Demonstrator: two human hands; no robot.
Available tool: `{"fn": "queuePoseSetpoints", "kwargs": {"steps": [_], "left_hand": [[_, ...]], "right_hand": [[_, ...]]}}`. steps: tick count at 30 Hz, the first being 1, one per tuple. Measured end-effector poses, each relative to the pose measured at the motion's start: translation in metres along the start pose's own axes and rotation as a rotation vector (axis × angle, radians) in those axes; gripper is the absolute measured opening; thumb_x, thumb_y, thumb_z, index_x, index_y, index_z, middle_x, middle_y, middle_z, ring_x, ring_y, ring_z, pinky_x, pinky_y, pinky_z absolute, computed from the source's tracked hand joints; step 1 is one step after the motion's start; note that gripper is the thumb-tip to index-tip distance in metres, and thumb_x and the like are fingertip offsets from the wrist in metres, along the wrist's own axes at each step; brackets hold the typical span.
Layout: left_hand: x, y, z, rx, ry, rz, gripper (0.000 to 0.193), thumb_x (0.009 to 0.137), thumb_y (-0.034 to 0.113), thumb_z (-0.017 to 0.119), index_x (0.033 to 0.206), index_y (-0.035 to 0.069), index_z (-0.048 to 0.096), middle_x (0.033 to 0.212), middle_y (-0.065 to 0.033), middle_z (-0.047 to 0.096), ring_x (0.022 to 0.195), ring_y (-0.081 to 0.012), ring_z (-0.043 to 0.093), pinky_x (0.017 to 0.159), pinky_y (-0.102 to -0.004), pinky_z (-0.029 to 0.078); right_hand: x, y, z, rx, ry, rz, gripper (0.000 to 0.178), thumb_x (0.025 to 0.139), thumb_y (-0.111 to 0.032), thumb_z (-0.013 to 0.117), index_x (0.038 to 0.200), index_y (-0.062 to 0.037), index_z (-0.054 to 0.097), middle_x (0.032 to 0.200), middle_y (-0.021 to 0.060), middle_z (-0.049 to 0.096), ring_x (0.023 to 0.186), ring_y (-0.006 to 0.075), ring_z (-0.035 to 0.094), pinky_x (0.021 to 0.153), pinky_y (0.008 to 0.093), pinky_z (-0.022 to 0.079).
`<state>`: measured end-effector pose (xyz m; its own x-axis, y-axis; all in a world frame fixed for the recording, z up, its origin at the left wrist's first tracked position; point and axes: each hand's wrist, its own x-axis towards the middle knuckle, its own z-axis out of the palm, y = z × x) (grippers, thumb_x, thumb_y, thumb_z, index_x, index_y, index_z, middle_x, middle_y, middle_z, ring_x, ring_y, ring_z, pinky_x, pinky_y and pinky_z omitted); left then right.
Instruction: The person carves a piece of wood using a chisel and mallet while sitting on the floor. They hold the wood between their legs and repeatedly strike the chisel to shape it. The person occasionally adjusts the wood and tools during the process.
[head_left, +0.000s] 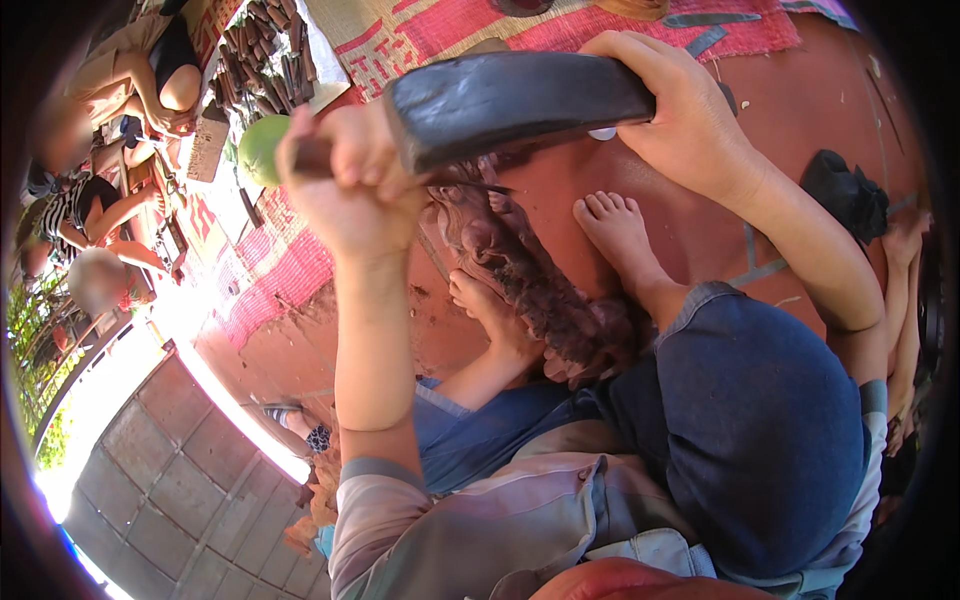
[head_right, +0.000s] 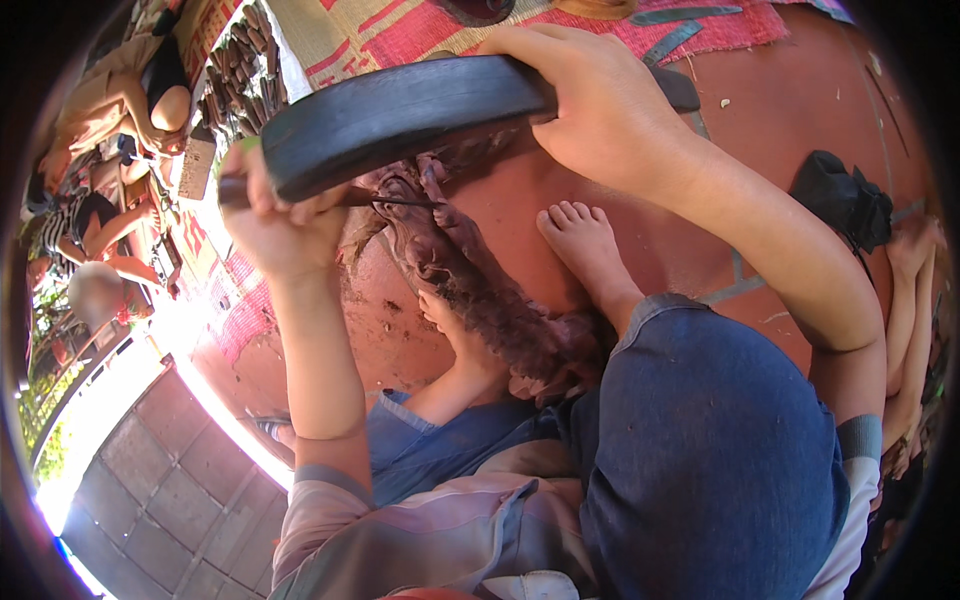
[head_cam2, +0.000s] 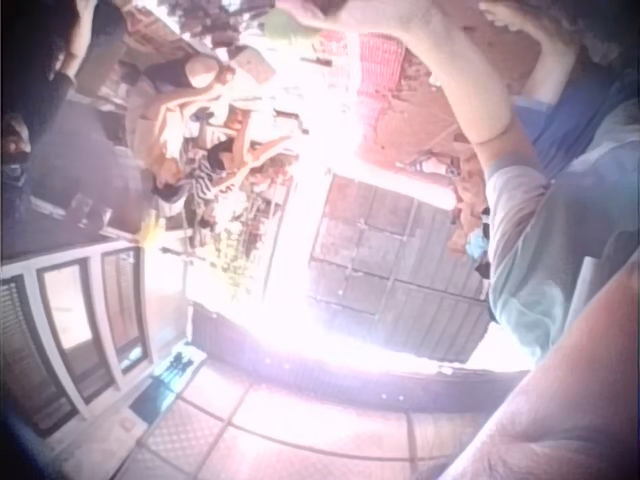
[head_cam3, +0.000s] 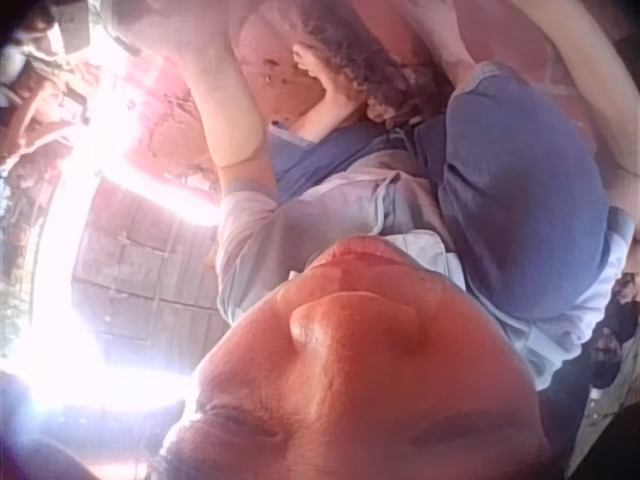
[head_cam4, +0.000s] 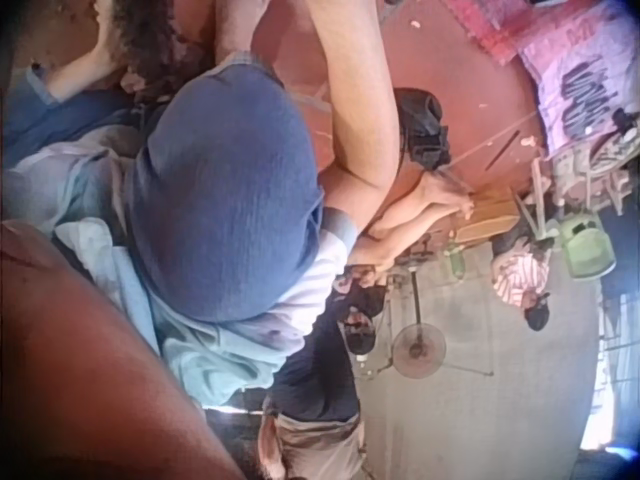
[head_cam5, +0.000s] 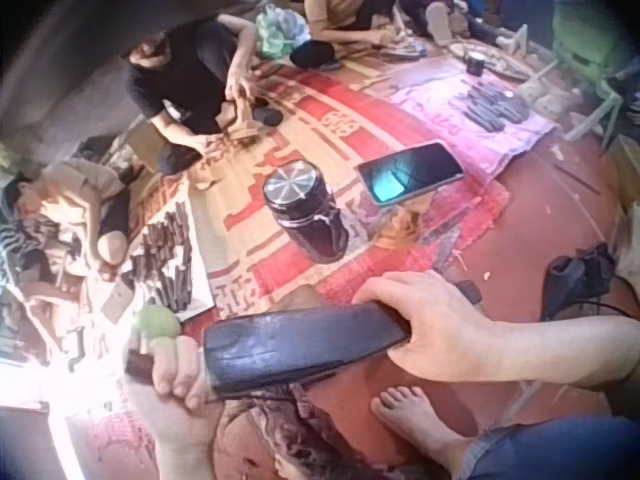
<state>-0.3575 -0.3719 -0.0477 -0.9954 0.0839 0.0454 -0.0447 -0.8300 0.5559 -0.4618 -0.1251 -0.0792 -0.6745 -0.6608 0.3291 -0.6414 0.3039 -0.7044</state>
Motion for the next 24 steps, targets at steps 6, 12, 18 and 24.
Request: {"fn": "queuePoseSetpoints", "kwargs": {"steps": [6,12,18,24], "left_hand": [[-0.028,0.018,0.028,0.831,0.502,0.261,0.044,0.096,0.049,0.04,0.096,0.006,0.049,0.073,-0.0048,0.044,0.062,-0.0127,0.043,0.058,-0.0263,0.036],[-0.055,-0.028,0.059,1.317,0.235,-0.056,0.046,0.088,0.044,0.06,0.11,0.004,0.057,0.082,-0.0044,0.056,0.069,-0.0143,0.054,0.063,-0.0271,0.044],[-0.064,-0.066,0.045,1.549,-0.554,0.05,0.044,0.083,0.056,0.054,0.077,0.013,0.061,0.075,-0.0018,0.051,0.069,-0.0211,0.05,0.064,-0.0332,0.037],[-0.072,-0.065,0.007,1.552,-0.527,0.197,0.04,0.08,0.039,0.059,0.054,0.013,0.044,0.058,-0.0011,0.04,0.054,-0.0215,0.044,0.06,-0.034,0.036]], "right_hand": [[-0.01,-0.008,-0.011,0.211,-0.064,0.401,0.052,0.067,-0.003,0.066,0.118,-0.0074,0.054,0.093,0.0137,0.064,0.087,0.0274,0.062,0.078,0.0347,0.047],[-0.023,-0.004,-0.002,0.194,-0.054,0.465,0.051,0.068,-0.004,0.064,0.118,-0.0066,0.053,0.091,0.0164,0.063,0.085,0.0295,0.061,0.077,0.0353,0.047],[-0.026,-0.008,-0.003,0.214,-0.227,0.491,0.043,0.068,0.0,0.057,0.11,-0.0046,0.052,0.087,0.0203,0.06,0.085,0.0385,0.058,0.075,0.0371,0.046],[-0.033,-0.005,-0.004,0.219,-0.262,0.479,0.042,0.067,0.003,0.056,0.108,-0.0034,0.052,0.092,0.0201,0.059,0.09,0.0401,0.056,0.076,0.038,0.045]]}}
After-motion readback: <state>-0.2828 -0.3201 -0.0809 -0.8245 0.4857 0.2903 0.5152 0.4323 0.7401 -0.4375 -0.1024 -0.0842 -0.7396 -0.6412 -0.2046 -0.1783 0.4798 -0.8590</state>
